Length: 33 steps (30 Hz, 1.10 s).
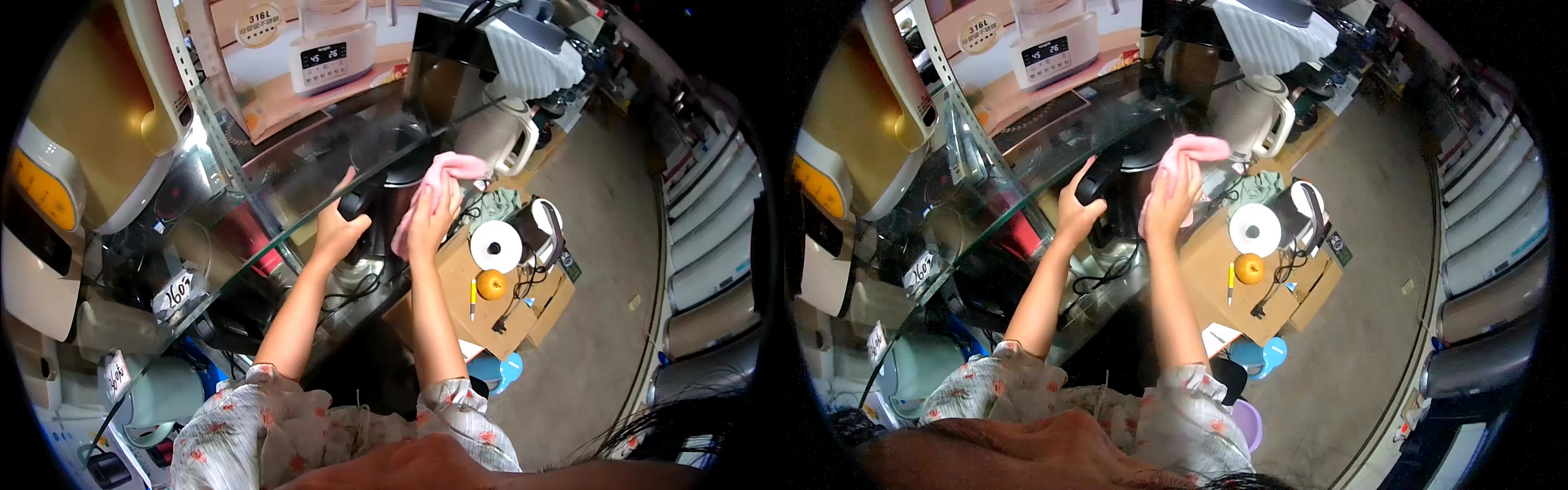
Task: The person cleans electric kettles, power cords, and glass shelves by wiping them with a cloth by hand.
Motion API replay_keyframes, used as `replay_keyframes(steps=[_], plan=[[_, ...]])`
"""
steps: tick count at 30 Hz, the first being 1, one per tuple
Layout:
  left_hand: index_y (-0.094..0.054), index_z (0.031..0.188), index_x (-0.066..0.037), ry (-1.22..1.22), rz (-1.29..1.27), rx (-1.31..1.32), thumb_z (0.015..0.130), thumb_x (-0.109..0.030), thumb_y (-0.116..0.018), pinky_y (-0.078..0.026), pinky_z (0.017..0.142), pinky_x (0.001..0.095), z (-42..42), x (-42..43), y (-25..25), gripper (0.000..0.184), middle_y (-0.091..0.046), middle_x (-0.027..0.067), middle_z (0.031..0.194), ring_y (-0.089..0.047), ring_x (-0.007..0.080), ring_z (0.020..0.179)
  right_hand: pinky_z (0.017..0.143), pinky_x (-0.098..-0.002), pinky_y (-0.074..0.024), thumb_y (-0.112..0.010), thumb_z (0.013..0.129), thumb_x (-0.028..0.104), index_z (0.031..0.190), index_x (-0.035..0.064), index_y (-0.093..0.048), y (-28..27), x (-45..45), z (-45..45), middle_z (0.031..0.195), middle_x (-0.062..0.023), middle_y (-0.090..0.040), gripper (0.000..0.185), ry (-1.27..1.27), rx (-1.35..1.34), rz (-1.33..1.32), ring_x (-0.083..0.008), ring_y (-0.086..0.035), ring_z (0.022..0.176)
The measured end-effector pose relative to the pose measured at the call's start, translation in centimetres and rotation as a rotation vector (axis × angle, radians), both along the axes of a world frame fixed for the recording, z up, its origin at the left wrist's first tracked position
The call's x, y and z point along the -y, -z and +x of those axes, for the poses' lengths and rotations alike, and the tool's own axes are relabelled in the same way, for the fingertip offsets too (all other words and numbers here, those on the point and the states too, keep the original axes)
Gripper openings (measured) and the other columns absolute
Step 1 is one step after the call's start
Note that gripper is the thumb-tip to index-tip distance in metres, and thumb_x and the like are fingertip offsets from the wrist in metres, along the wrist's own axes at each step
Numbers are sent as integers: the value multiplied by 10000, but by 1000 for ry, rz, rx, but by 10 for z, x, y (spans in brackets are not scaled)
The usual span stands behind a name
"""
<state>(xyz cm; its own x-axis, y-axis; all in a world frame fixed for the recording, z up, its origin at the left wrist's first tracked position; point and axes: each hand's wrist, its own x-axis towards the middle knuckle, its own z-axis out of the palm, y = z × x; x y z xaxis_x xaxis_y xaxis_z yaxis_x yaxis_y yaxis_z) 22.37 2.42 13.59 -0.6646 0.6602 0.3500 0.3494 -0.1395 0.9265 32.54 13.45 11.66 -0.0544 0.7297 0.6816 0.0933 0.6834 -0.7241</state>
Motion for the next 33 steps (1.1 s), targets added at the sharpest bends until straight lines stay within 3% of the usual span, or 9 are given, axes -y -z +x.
replay_keyframes(steps=[3, 6, 9, 13, 17, 21, 25, 30, 33], plan=[[-399, 1356, -6, 52, -20, -5, 607, -37, -555, -377, 878, 212, -4, 4, 0, 766, -582, 107, 1160, -523, 128, 989, 1021, -331, -301, -408, 951, 326, 1284, -30, -460, 29, -50, -15, 1311, -173, -474, 490, -322, -225, -504, -261, -425, 1229], [-395, 1358, -7, 47, -67, 37, 617, -46, -561, -381, 883, 225, 0, 4, -6, 760, -580, 122, 1165, -524, 136, 1004, 962, -321, -375, -392, 953, 332, 1241, -23, -507, 94, -72, -16, 1175, -175, -578, 471, -259, -1, -775, -266, -533, 1110], [-404, 1347, -7, 45, -35, 3, 656, -72, -619, -369, 930, 256, 0, 2, -1, 727, -555, 126, 1203, -512, 159, 1072, 895, -359, -430, -452, 912, 396, 1216, 89, -565, 141, -48, 10, 1109, -228, -599, 446, -179, 297, -481, -328, -570, 1063], [-317, 1375, 11, -13, -22, 8, 673, -220, -789, -294, 1037, 336, 14, 24, 5, 877, -385, 156, 1395, -406, 233, 1242, 866, -339, -449, -531, 900, 264, 1128, -10, -599, 175, -14, 45, 1044, -180, -638, 363, -190, 255, -480, -255, -605, 983], [-416, 1286, -25, -191, -547, -550, 618, -352, -799, -409, 882, 411, 26, 85, 82, 836, -529, 181, 1023, -497, 357, 989, 859, -324, -450, -527, 906, 276, 1097, -59, -594, 175, 31, 95, 1032, -139, -638, 391, -265, 138, -733, -217, -596, 964], [-476, 1187, -22, -188, -856, -509, 646, -307, -755, -426, 842, 415, 40, 135, 135, 673, -547, 159, 1014, -506, 342, 975, 763, -310, -492, -526, 907, 265, 1088, -10, -601, 225, 76, 144, 1009, -132, -638, 338, -309, -14, -1090, -219, -615, 886], [-546, 1040, -33, -120, -830, -365, 669, -311, -733, -456, 767, 396, 31, 137, 158, 500, -596, 143, 943, -571, 315, 923, 566, -315, -487, -469, 914, 354, 1105, 52, -587, 162, 128, 147, 877, -106, -637, 376, -722, 20, -1433, -194, -587, 655], [-543, 866, -33, -142, -565, -471, 667, -194, -666, -468, 697, 416, 29, 130, 149, 284, -577, 139, 856, -583, 338, 811, 774, -358, -501, -454, 941, 224, 1403, 151, -278, 139, 149, 122, 1216, -190, -511, 500, -891, 96, -1435, -262, -561, 1007], [-503, 739, -43, -302, -487, -653, 691, -87, -560, -465, 671, 429, 10, 115, 138, 87, -533, 145, 798, -564, 349, 767, 820, -370, -484, -476, 939, 231, 1404, 146, -282, 101, 144, 107, 1245, -186, -489, 511, -896, 172, -1494, -266, -543, 1045]])
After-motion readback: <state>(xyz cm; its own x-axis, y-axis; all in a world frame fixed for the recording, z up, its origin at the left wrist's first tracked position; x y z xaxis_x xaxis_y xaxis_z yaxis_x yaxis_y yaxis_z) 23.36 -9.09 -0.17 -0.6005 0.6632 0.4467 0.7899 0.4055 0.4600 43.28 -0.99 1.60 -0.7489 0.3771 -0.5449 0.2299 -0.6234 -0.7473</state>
